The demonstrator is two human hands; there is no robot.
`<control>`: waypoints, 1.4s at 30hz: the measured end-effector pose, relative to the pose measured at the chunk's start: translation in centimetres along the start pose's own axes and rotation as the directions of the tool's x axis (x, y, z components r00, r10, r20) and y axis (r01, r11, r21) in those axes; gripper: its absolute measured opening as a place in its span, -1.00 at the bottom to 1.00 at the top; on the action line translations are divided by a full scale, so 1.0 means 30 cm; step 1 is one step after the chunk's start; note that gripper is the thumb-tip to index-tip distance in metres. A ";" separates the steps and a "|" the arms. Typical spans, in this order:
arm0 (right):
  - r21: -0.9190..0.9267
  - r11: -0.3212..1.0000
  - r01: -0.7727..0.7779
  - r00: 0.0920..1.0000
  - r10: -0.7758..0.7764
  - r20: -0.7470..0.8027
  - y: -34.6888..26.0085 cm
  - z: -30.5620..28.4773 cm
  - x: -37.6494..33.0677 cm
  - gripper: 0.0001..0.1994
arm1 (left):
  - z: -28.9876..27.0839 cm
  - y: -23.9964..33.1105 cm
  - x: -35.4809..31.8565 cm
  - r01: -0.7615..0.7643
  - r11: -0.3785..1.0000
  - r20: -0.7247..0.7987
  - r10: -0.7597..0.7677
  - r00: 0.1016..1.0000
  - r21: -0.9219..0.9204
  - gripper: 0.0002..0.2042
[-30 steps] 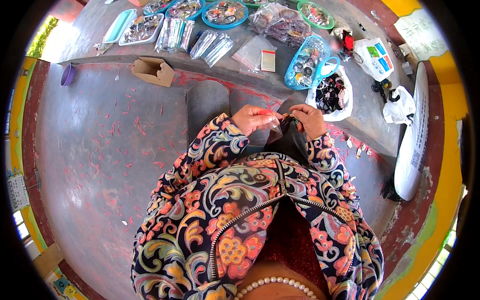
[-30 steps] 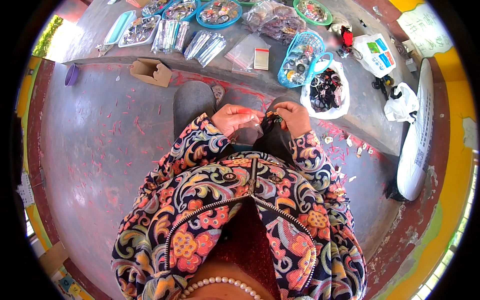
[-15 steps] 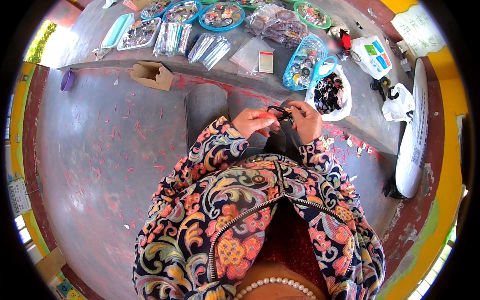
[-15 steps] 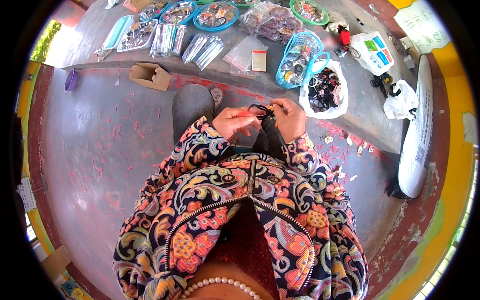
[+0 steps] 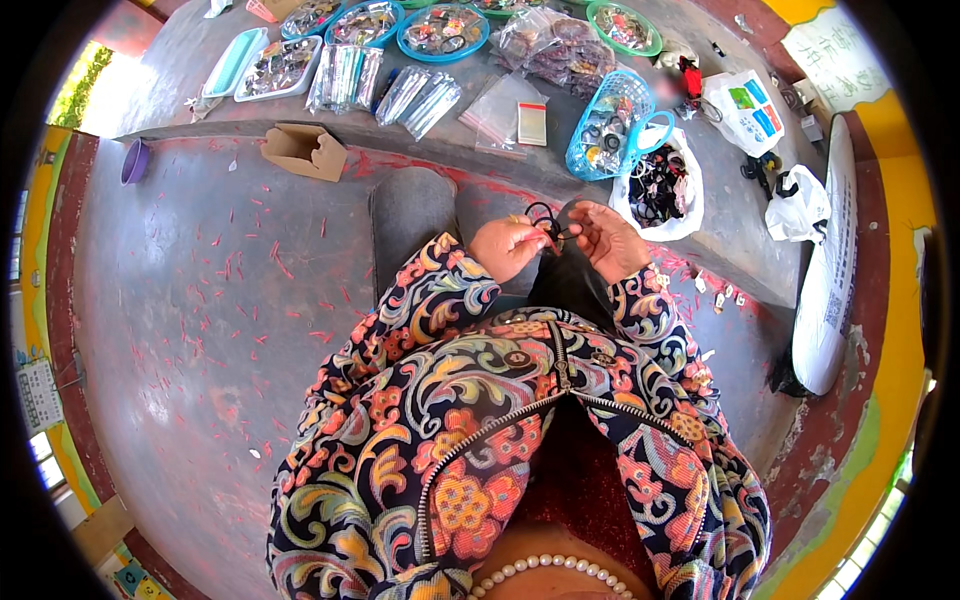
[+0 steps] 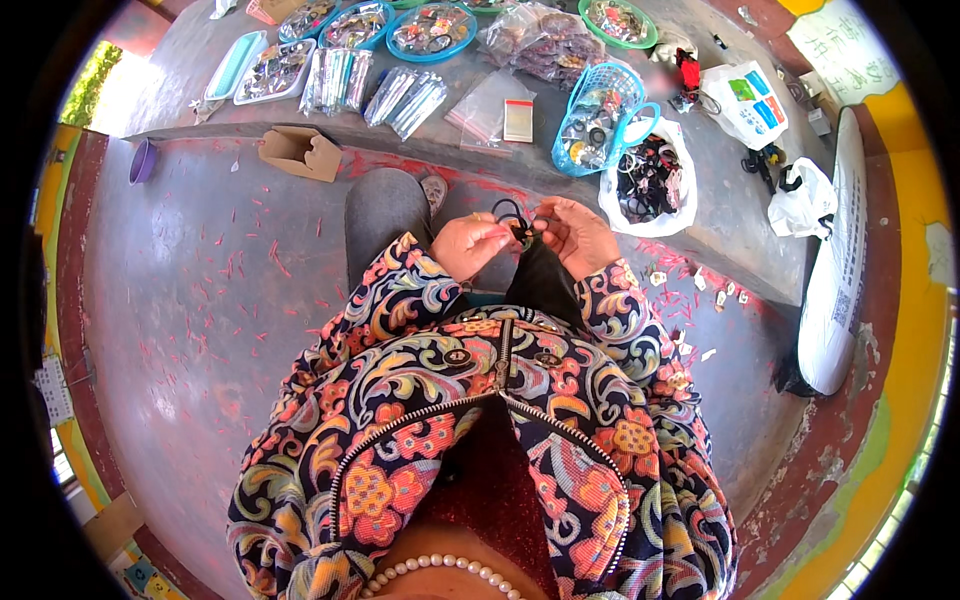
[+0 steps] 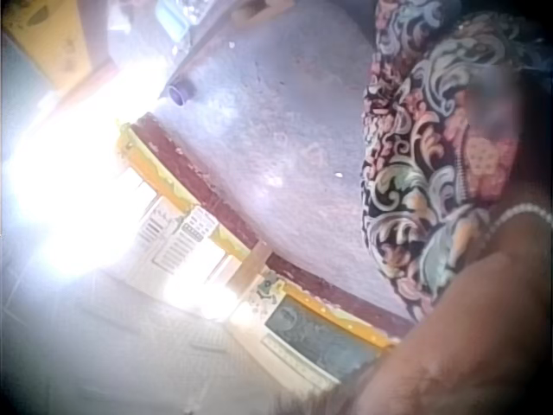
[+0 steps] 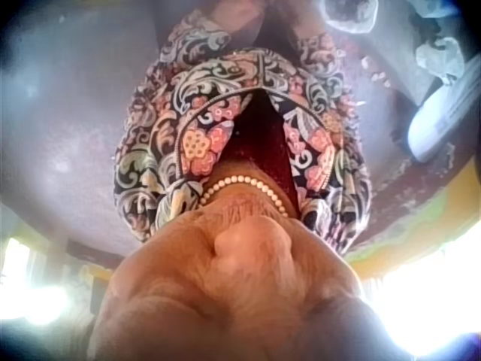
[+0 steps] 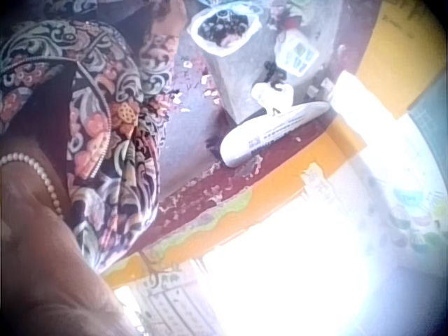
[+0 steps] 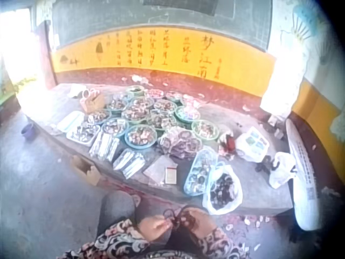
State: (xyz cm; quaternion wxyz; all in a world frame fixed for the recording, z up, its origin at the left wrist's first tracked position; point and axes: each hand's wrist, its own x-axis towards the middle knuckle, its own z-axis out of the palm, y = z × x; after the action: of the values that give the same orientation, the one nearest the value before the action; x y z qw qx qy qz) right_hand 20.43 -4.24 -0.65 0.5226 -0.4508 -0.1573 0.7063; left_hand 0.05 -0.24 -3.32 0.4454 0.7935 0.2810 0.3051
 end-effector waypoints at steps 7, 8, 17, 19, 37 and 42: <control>0.107 0.989 0.103 0.994 -0.107 0.031 -0.016 0.001 0.001 -0.81 | -0.036 0.051 0.007 -0.211 0.975 0.088 0.217 0.972 -0.075 -0.86; 0.097 0.988 0.119 0.992 -0.123 0.037 -0.018 -0.006 0.004 -0.81 | -0.049 0.065 0.008 -0.228 0.966 0.104 0.241 0.965 -0.121 -0.86; 0.128 0.984 0.123 0.991 -0.128 0.026 -0.045 -0.069 0.008 -0.83 | -0.094 0.011 -0.005 0.081 0.214 0.103 0.098 0.990 -0.973 -0.79; 0.071 0.992 0.103 0.992 -0.108 0.070 -0.052 -0.058 -0.007 -0.84 | -0.107 0.030 0.002 0.053 0.004 0.053 0.110 0.993 -0.999 -0.80; -0.350 0.892 0.287 0.928 -0.168 0.334 -0.014 0.200 -0.082 -0.88 | -0.127 0.021 -0.024 0.116 -0.257 0.066 0.193 0.979 -0.960 -0.77; -0.376 0.888 0.263 0.949 -0.169 0.265 -0.038 0.210 -0.114 -0.98 | -0.131 0.030 -0.004 0.047 -0.245 0.013 0.141 0.990 -0.968 -0.79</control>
State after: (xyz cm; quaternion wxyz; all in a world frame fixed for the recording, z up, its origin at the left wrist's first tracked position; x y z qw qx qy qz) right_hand 16.23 -5.21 5.18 0.4718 -0.4462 -0.4084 0.6415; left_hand -2.77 1.37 -0.90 0.9027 0.1633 -0.1253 0.3778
